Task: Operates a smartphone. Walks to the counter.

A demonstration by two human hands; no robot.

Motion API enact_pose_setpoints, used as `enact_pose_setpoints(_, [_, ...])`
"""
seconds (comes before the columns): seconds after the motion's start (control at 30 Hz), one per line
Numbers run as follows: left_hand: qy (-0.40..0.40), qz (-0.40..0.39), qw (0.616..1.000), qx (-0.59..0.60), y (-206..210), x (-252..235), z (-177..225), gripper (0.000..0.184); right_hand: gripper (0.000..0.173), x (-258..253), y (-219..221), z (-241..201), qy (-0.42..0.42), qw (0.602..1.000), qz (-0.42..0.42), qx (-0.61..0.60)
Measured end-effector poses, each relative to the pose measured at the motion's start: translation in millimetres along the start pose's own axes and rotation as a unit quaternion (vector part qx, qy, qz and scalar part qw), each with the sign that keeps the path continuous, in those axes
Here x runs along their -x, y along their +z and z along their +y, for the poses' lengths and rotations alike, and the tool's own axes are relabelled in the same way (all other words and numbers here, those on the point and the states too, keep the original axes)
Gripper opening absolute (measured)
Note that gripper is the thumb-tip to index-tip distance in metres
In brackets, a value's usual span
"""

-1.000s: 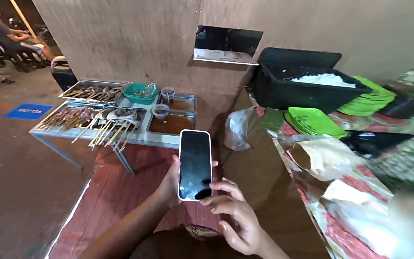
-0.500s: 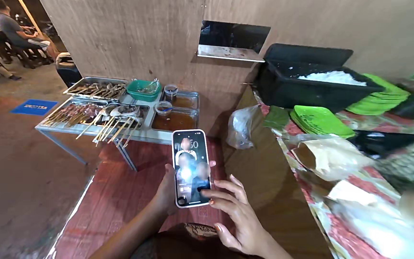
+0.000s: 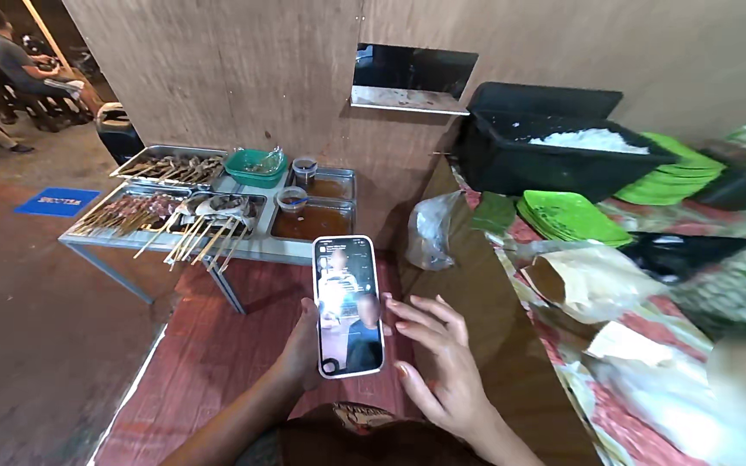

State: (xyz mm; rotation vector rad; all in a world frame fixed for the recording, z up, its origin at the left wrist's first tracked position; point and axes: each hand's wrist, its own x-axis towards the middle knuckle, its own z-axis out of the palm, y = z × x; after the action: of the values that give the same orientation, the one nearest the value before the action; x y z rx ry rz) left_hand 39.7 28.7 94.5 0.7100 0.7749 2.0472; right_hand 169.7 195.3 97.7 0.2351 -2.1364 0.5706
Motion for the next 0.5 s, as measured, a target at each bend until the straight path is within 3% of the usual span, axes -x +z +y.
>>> enact_pose_setpoints(0.17, [0.001, -0.08, 0.996, 0.044, -1, -2, 0, 0.076, 0.009, -5, -10, 1, -0.049, 0.995, 0.08, -0.015])
enact_pose_setpoints(0.3, [0.01, -0.104, 0.993, 0.057, -4, -3, -4, 0.081, 0.032, 3, -12, -10, -0.088, 0.995, 0.018, -0.054])
enact_pose_setpoints(0.5, [0.011, -0.112, 0.991, 0.072, 1, 2, -2, 0.08, 0.038, 12, 2, -20, -0.086, 0.992, -0.091, -0.022])
